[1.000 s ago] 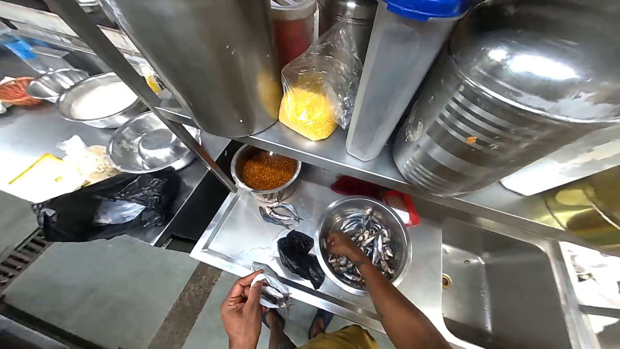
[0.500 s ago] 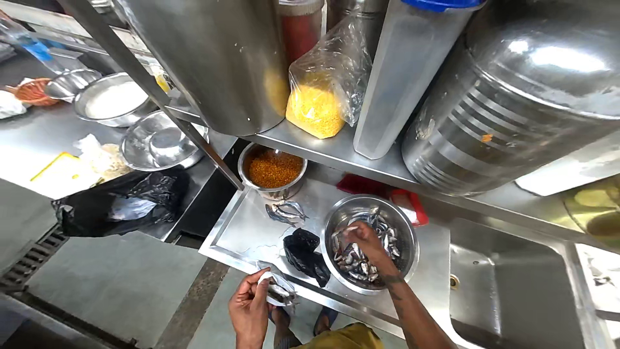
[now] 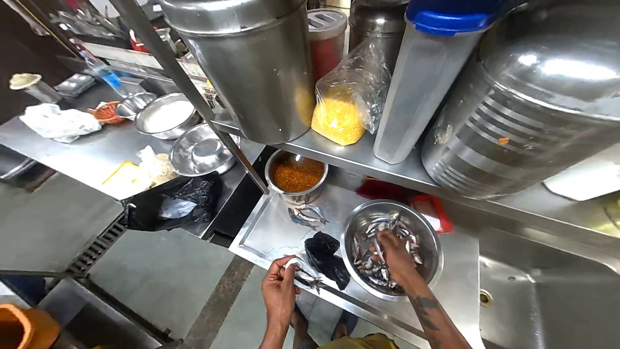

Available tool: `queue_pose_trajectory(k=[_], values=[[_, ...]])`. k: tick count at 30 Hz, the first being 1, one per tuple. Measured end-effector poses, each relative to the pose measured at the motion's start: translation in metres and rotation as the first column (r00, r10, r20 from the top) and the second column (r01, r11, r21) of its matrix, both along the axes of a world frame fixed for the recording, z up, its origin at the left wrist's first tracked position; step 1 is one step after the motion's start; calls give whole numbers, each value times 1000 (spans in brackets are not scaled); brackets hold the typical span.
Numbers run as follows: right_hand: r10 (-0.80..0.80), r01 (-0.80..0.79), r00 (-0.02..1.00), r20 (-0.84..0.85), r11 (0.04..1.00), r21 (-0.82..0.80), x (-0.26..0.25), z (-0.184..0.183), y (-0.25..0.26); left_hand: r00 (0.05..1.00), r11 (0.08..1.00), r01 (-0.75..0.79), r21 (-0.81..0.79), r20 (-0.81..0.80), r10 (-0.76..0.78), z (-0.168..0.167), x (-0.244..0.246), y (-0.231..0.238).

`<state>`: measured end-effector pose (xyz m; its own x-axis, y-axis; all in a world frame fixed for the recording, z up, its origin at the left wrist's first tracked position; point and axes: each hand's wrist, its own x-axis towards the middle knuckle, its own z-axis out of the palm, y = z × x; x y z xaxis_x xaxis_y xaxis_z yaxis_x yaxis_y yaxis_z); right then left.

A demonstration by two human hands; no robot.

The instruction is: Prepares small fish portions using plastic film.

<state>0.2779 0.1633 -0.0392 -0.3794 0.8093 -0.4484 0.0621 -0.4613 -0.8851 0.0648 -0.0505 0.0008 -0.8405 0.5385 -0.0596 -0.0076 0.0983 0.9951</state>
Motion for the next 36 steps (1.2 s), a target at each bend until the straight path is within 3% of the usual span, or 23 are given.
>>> queue_pose_trajectory(k=[3, 6, 9, 11, 14, 16, 19, 23, 26, 30, 34, 36], values=[[341, -348, 937, 71, 924, 158, -19, 35, -29, 1000, 1000, -2, -16, -3, 2, 1, -2, 2], [588, -631, 773, 238, 677, 378, -36, 73, -56, 1000, 999, -10, -50, 0, 10, 4, -3, 4], [577, -757, 646, 500, 399, 517, -50, 96, -80, 1000, 998, -14, -59, 8, 14, 4, -3, 4], [514, -792, 607, 606, 328, 516, -63, 97, -91, 1000, 999, -20, -50, 8, 20, 4, -2, 3], [433, -791, 611, 663, 300, 533, -89, 79, -100, 1000, 999, -10, -35, 22, 11, 2, 1, 1], [467, -790, 610, 640, 299, 535, -97, 70, -101, 1000, 1000, 3, -10, 31, -3, 2, 2, 1], [502, -728, 680, 535, 373, 576, -92, 66, -106, 999, 1000, -13, 0, 47, 13, 2, 1, -3], [393, -567, 822, 414, 489, 663, -85, 57, -115, 996, 999, -39, 22, 82, 37, -3, -2, -9], [323, -491, 867, 379, 428, 759, -93, 49, -124, 998, 999, -15, 40, 65, 12, -4, 2, -8], [206, -539, 842, 498, 332, 774, -101, 36, -128, 999, 998, 47, 52, -2, -47, 2, 12, -8], [103, -482, 859, 501, 487, 728, -97, 42, -126, 999, 998, 40, 50, -1, -40, 3, 8, -13], [197, -569, 800, 567, 547, 614, -97, 43, -124, 999, 998, 48, 43, 4, -48, 1, 7, -17]])
